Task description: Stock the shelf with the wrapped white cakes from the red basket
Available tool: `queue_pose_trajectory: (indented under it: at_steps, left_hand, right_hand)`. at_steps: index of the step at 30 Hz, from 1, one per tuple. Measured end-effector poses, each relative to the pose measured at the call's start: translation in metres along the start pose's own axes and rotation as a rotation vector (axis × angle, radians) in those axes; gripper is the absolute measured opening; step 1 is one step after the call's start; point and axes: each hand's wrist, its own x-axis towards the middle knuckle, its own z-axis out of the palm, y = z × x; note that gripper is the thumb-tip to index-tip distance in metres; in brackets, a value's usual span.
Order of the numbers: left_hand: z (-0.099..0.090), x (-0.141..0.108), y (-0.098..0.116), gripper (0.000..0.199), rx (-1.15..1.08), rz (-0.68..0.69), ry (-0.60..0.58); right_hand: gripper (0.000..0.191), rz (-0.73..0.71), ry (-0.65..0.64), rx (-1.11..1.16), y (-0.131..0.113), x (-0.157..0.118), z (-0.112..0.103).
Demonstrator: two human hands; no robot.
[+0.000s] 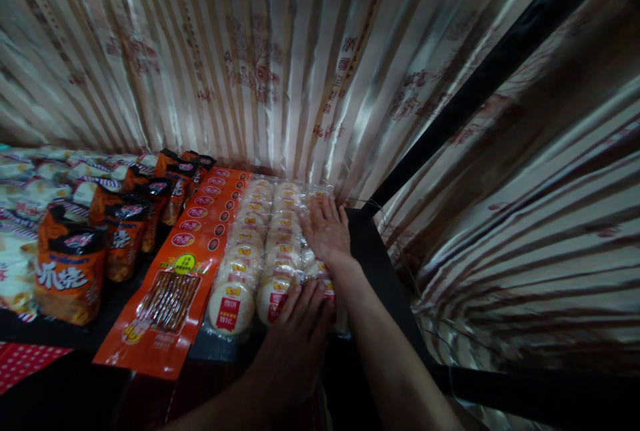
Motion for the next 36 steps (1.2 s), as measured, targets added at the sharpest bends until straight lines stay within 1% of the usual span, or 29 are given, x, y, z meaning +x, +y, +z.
queue_pose_trajectory:
  at_steps: [9, 13, 16, 18, 21, 24, 28, 30, 36]
  left_hand:
    - [-0.002, 0.001, 0.001, 0.052, 0.015, 0.003, 0.01]
    - [0.0, -0.001, 0.001, 0.054, 0.013, -0.002, 0.023]
    - [-0.003, -0.003, -0.001, 0.054, 0.02, 0.004, 0.047]
    - [-0.007, -0.005, -0.003, 0.053, 0.039, -0.021, 0.069]
    - [-0.015, -0.01, -0.008, 0.052, 0.068, -0.068, 0.1]
    - [-0.019, -0.016, -0.014, 0.054, 0.074, -0.114, 0.115]
    - [-0.017, -0.022, -0.02, 0.059, 0.045, -0.185, 0.068]
    - [-0.017, -0.024, -0.02, 0.061, 0.036, -0.178, 0.038]
    - [-0.014, -0.026, -0.022, 0.065, 0.048, -0.143, 0.01]
  right_hand:
    - [0.064, -0.022, -0.031, -0.017, 0.0, 0.0, 0.009]
    - [0.063, -0.044, -0.028, -0.012, -0.003, 0.0, 0.001]
    - [0.06, -0.09, -0.017, -0.012, -0.014, 0.001, -0.008]
    - [0.059, -0.126, -0.028, -0.009, -0.026, 0.003, -0.012]
    - [0.059, -0.158, -0.055, 0.001, -0.044, 0.005, -0.011]
    - [0.062, -0.155, -0.073, 0.01, -0.058, 0.006, -0.008]
    - [0.064, -0.122, -0.12, 0.004, -0.066, 0.005, -0.001]
    - [0.064, -0.107, -0.141, -0.001, -0.067, 0.004, 0.002]
    - [0.066, -0.091, -0.159, -0.005, -0.067, 0.003, 0.003]
